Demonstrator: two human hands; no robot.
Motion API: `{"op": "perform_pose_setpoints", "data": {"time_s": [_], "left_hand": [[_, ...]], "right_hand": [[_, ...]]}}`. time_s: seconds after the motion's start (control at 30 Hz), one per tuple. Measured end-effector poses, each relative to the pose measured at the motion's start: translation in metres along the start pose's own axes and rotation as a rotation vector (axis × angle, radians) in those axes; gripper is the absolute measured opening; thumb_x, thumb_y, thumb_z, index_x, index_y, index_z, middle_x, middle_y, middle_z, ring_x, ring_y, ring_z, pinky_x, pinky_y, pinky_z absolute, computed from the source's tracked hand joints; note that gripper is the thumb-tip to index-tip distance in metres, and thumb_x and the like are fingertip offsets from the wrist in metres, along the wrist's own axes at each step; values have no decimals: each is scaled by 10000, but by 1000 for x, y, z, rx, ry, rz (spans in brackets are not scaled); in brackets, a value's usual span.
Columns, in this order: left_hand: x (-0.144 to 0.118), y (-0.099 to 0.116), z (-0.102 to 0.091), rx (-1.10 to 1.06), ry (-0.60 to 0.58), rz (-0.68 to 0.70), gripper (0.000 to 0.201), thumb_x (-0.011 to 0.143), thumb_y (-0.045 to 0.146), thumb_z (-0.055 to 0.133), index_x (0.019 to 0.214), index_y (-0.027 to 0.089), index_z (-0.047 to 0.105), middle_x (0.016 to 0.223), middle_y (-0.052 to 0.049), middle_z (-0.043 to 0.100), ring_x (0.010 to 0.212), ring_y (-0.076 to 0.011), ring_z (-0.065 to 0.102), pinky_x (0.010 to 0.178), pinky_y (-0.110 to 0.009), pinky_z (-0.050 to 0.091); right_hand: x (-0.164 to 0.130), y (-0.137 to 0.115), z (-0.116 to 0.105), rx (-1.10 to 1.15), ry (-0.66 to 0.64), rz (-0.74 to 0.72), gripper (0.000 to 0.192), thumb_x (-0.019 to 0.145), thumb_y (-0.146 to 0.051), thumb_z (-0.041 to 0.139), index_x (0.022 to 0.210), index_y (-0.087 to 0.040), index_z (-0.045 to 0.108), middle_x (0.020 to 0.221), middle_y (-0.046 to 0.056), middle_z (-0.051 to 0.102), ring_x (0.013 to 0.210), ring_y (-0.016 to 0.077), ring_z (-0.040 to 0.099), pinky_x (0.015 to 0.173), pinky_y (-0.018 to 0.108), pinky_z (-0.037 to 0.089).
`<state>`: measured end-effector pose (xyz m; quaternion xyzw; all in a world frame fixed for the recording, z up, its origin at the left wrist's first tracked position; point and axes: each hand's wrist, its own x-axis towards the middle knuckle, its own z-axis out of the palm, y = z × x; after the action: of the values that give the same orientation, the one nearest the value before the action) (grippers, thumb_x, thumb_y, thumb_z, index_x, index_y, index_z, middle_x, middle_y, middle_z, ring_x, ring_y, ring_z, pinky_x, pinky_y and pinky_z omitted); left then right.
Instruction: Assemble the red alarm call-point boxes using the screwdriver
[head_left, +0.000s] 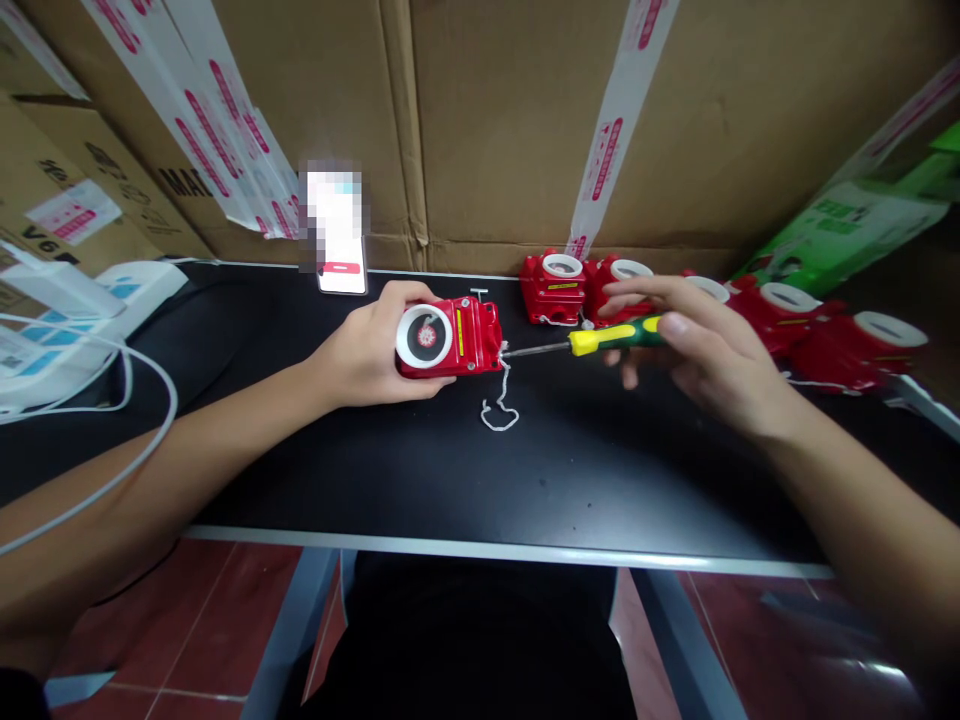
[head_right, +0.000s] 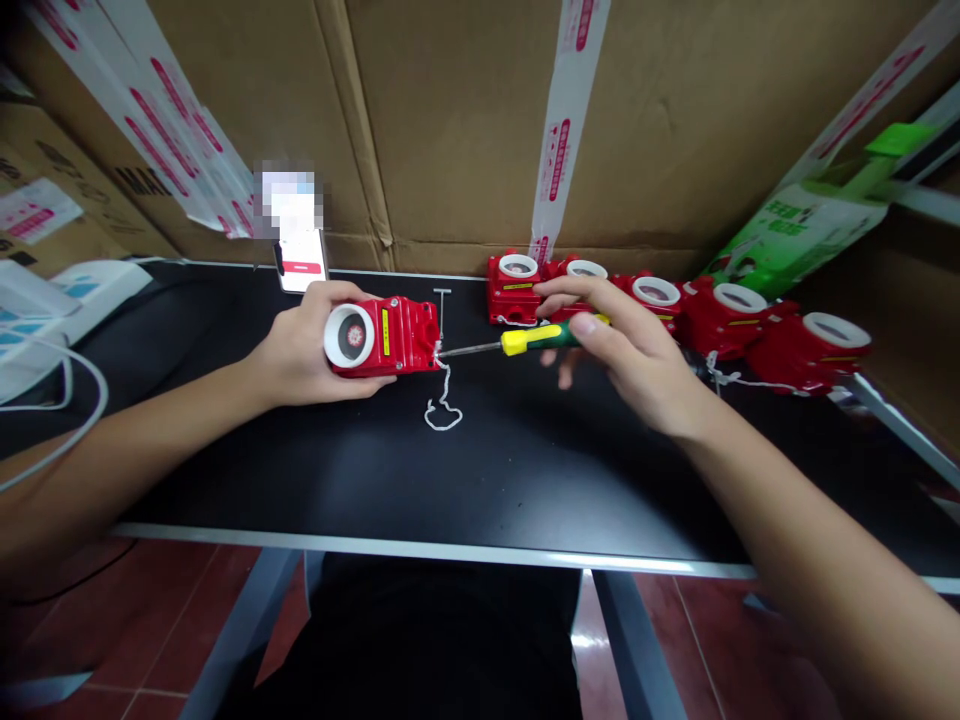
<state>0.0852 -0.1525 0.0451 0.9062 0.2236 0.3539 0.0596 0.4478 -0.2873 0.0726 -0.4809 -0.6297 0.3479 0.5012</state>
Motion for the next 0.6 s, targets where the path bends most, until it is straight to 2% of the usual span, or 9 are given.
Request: {"op": "perform_pose_setpoints", "data": {"time_s": [0.07, 0.17, 0.33, 0.43, 0.6], "left_hand": [[0, 0, 0, -3, 0, 12, 846, 684, 424, 971, 1365, 236, 505, 1226, -75, 729, 909, -228, 810, 767, -307, 668], [0, -1, 0, -8, -8, 7, 827, 695, 426, 963, 1360, 240, 507, 1221, -73, 733, 913, -229, 811, 772, -308, 670], [2, 0, -1, -7, -27, 3, 833, 688, 419, 968, 1360, 242, 508, 1223, -76, 738, 916, -234, 811, 780, -311, 674], [2, -1, -1, -6, -21, -9, 827, 689, 416, 975, 1353, 245, 511, 1196, -65, 742, 897, -226, 807, 757, -302, 669], [2, -3, -1, 5, -10, -11, 843, 678, 414, 984, 1357, 244, 514, 1164, -42, 740, 882, -209, 802, 749, -279, 660]], "right_hand": [[1, 0, 1, -170, 54, 96, 489, 1030, -674, 631, 1357, -326, 737, 998, 59, 697, 573, 171, 637, 407, 285, 452], [3, 2, 1, -337, 87, 144, 467, 1039, -673, 631, 1199, -263, 788, 780, 21, 621, 518, 136, 568, 421, 257, 421], [7, 5, -1, -146, 87, 112, 307, 1019, -517, 748, 1177, -255, 778, 763, 3, 646, 536, 122, 546, 464, 253, 421], [7, 7, -2, -49, 88, 104, 247, 1006, -452, 789, 1170, -268, 798, 841, -1, 649, 621, 115, 588, 561, 246, 495], [7, 7, -4, 54, 45, 59, 269, 907, -406, 896, 1138, -281, 836, 985, -3, 709, 753, 116, 659, 737, 230, 567]]}}
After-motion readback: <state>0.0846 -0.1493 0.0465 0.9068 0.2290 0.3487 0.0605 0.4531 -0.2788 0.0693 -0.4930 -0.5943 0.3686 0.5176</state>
